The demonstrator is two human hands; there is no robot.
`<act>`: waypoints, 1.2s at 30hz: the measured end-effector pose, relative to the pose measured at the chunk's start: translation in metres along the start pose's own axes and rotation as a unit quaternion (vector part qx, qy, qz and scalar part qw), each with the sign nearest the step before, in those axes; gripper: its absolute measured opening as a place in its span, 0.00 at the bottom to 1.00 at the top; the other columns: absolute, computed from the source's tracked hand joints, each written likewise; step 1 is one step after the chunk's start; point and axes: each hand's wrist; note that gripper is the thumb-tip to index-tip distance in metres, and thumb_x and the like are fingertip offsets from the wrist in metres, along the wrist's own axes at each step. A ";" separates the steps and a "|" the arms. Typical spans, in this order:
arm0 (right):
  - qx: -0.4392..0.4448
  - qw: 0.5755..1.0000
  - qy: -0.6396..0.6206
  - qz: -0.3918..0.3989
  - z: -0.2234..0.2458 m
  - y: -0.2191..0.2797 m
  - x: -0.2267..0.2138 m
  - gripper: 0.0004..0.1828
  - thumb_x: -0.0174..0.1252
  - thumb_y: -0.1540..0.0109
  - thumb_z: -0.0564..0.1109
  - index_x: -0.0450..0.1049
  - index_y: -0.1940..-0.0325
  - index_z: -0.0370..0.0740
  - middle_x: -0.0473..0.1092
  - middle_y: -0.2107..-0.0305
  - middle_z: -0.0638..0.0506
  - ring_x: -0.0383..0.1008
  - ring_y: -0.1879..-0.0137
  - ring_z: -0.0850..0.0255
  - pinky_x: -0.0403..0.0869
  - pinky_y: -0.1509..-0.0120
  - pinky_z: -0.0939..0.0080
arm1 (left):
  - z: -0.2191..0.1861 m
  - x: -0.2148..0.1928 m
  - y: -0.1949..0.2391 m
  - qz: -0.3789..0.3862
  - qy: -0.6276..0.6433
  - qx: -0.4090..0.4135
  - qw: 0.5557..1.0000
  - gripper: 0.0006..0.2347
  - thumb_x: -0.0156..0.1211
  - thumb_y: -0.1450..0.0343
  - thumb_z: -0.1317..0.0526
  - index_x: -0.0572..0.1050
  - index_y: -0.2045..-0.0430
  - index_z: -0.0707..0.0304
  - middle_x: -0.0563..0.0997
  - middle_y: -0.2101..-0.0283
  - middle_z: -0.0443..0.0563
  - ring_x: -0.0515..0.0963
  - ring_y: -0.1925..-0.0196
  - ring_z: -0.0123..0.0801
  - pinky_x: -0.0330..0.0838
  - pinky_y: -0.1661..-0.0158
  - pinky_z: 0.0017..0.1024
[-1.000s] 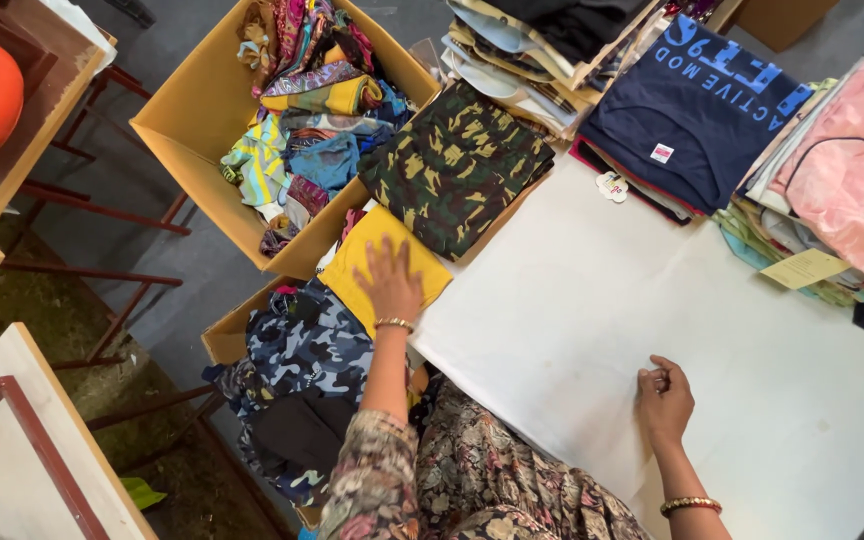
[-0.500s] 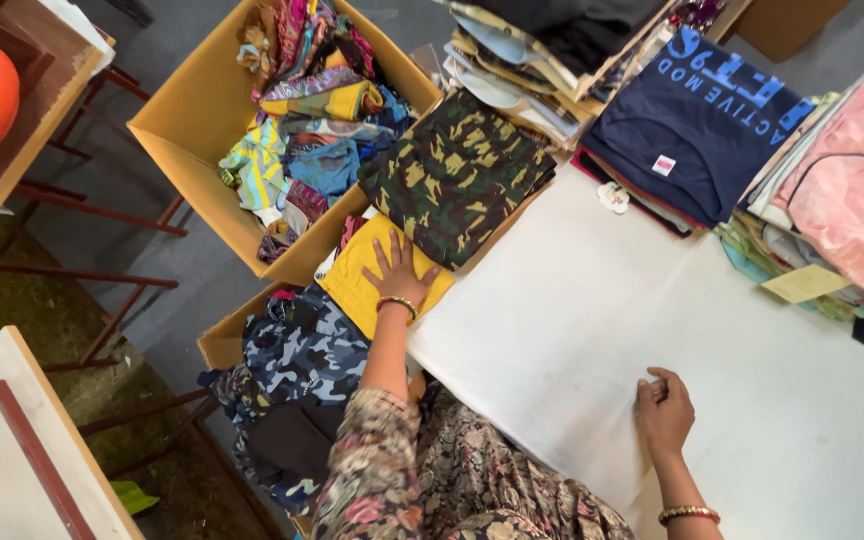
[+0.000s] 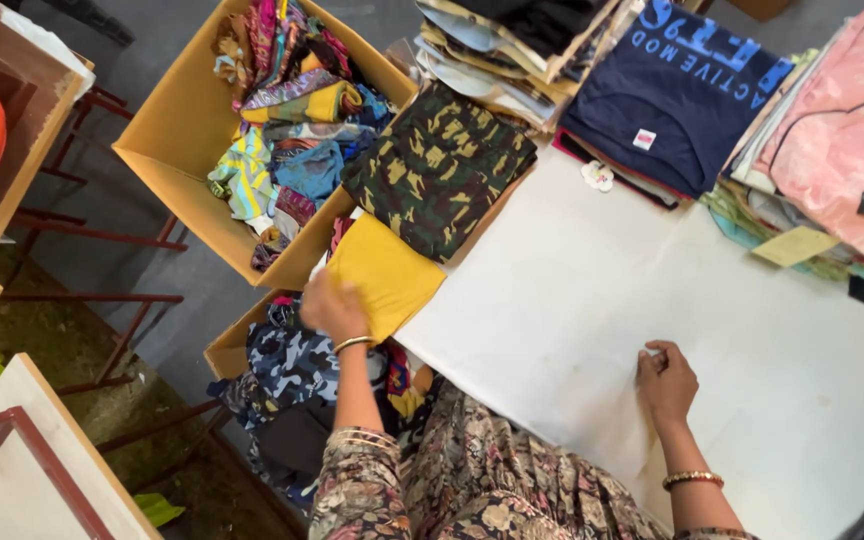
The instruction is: The person folds several pieces of clothing on a white table. They handle a camouflage-patterned garment, a yellow garment, and a black garment, folding each one neatly and placing them into a cardboard box.
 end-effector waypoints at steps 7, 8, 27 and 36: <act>-0.012 0.999 -0.032 0.025 -0.008 0.002 -0.003 0.11 0.64 0.38 0.42 0.78 0.52 0.41 0.70 0.74 0.53 0.68 0.69 0.63 0.70 0.60 0.62 | 0.070 -0.093 0.093 0.227 -0.187 -0.422 0.858 0.27 0.71 0.34 0.55 0.66 0.40 0.45 0.57 0.30 0.55 0.55 0.30 0.54 0.58 0.45 0.64; -0.029 0.998 -0.040 0.027 -0.008 0.003 -0.003 0.10 0.63 0.38 0.41 0.78 0.52 0.40 0.71 0.73 0.53 0.68 0.69 0.64 0.70 0.59 0.63 | 0.073 -0.097 0.106 0.267 -0.203 -0.405 0.851 0.28 0.71 0.34 0.56 0.65 0.39 0.45 0.59 0.31 0.56 0.57 0.31 0.54 0.61 0.46 0.63; -0.087 0.990 -0.066 0.086 -0.053 0.034 -0.031 0.09 0.61 0.37 0.37 0.80 0.53 0.40 0.72 0.68 0.52 0.68 0.68 0.64 0.71 0.58 0.64 | 0.199 -0.140 0.191 0.182 -0.412 -0.265 0.853 0.14 0.63 0.31 0.56 0.83 0.56 0.62 0.84 0.52 0.65 0.81 0.49 0.54 0.74 0.48 0.45; -0.091 0.985 -0.131 0.062 -0.113 0.056 -0.047 0.09 0.64 0.40 0.38 0.80 0.55 0.40 0.73 0.71 0.55 0.69 0.68 0.68 0.72 0.61 0.67 | 0.027 -0.247 0.059 0.217 0.498 -0.197 0.816 0.23 0.37 0.50 0.75 0.73 0.64 0.70 0.78 0.57 0.53 0.77 0.52 0.36 0.70 0.47 0.26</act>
Point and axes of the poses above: each hand's wrist, its own y-axis away from the middle knuckle, its own x-axis out of the palm, z = x × y
